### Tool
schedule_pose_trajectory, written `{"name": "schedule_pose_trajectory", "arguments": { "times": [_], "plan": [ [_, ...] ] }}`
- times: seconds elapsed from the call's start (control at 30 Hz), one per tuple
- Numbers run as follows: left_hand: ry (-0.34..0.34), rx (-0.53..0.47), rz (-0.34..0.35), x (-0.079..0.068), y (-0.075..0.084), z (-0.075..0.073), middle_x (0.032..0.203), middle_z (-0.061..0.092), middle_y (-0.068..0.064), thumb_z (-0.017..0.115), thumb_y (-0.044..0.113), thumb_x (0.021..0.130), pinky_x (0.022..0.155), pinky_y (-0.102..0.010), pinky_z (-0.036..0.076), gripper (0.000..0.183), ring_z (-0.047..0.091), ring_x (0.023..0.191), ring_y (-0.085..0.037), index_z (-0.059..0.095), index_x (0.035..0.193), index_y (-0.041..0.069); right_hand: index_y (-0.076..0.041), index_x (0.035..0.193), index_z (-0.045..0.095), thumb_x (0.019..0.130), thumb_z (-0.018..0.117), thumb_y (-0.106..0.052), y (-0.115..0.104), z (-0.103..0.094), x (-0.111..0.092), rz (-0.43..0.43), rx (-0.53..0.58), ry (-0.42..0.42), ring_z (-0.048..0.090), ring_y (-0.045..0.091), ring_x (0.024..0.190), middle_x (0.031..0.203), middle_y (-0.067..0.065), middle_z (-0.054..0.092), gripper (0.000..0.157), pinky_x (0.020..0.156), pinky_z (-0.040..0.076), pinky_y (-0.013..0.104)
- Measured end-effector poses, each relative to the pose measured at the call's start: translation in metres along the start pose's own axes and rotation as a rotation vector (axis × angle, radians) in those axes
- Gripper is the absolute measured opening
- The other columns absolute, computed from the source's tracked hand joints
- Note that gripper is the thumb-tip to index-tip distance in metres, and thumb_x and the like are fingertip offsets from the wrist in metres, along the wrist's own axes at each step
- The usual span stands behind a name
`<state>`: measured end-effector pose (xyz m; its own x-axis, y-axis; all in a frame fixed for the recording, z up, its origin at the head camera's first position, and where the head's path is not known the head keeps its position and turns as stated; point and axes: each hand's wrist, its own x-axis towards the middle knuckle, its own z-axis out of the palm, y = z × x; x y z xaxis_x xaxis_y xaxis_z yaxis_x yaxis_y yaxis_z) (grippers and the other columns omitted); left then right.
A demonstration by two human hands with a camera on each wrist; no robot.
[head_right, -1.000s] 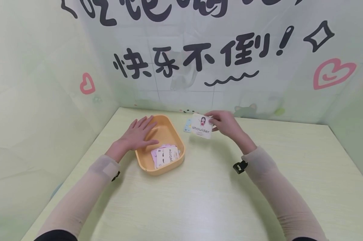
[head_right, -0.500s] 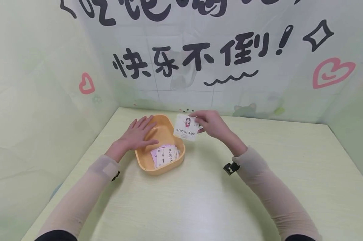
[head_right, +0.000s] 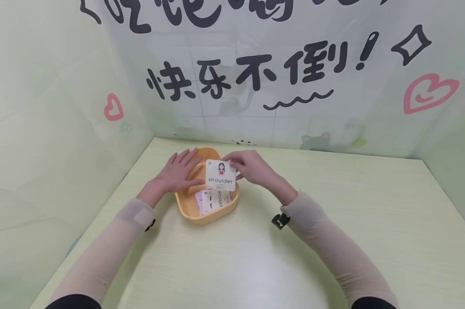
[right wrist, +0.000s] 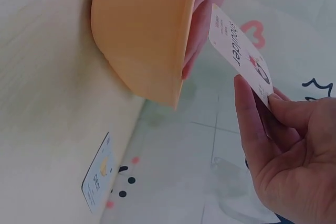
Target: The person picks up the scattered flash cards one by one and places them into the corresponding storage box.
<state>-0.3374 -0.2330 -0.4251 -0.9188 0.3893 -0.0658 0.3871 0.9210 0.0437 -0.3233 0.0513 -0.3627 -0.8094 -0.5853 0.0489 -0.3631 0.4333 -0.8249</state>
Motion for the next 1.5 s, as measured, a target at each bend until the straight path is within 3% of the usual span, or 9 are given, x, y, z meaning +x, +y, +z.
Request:
{"name": "schedule_pose_trajectory", "arguments": {
  "times": [0.23,0.47,0.8,1.03,1.23,1.5],
  "plan": [
    [-0.002,0.004,0.015,0.003,0.0,0.001,0.17,-0.002,-0.007,0.046,0.067,0.094,0.125,-0.06,0.003,0.089,0.002,0.157,-0.035,0.015,0.161,0.017,-0.004,0.126,0.067,0.102,0.051,-0.003,0.0,0.016,0.003,-0.018,-0.058,-0.059,0.071,0.023,0.093,0.117,0.017,0.07,0.029,0.069,0.062,0.029],
    [-0.012,0.008,0.01,0.0,-0.001,0.001,0.17,-0.003,-0.007,0.045,0.065,0.095,0.125,-0.06,0.002,0.088,-0.001,0.157,-0.034,0.013,0.162,0.017,-0.005,0.123,0.07,0.1,0.054,-0.003,0.001,0.029,0.006,-0.022,-0.109,-0.111,0.071,0.017,0.087,0.115,0.015,0.072,0.028,0.072,0.063,0.036],
    [0.009,-0.005,0.005,0.0,0.0,0.001,0.17,0.001,-0.008,0.047,0.069,0.093,0.125,-0.062,0.004,0.091,0.003,0.157,-0.035,0.016,0.161,0.018,-0.007,0.118,0.071,0.098,0.062,-0.009,0.002,0.033,0.006,-0.04,-0.204,-0.153,0.069,0.012,0.08,0.11,0.01,0.075,0.022,0.074,0.061,0.03],
    [0.011,-0.002,0.004,0.0,0.0,0.001,0.17,0.0,-0.008,0.047,0.069,0.092,0.125,-0.062,0.004,0.091,0.003,0.157,-0.036,0.016,0.161,0.018,-0.005,0.118,0.071,0.097,0.064,-0.01,0.004,0.033,0.005,-0.054,-0.264,-0.14,0.072,0.015,0.092,0.111,0.009,0.075,0.023,0.079,0.06,0.027],
    [0.014,-0.008,0.0,0.0,-0.001,0.001,0.17,0.001,-0.007,0.045,0.069,0.094,0.125,-0.061,0.004,0.089,0.003,0.157,-0.035,0.017,0.161,0.019,-0.006,0.117,0.072,0.097,0.063,-0.011,0.005,0.03,0.004,-0.098,-0.313,-0.12,0.071,0.019,0.1,0.112,0.007,0.075,0.022,0.087,0.059,0.033],
    [0.007,-0.02,-0.01,0.001,-0.001,0.002,0.171,-0.001,-0.005,0.041,0.07,0.094,0.125,-0.06,0.002,0.088,0.0,0.157,-0.033,0.016,0.161,0.02,-0.007,0.114,0.072,0.097,0.064,-0.013,0.008,0.022,0.006,-0.126,-0.331,-0.083,0.072,0.019,0.099,0.107,0.006,0.077,0.02,0.089,0.058,0.035]
  ]
}}
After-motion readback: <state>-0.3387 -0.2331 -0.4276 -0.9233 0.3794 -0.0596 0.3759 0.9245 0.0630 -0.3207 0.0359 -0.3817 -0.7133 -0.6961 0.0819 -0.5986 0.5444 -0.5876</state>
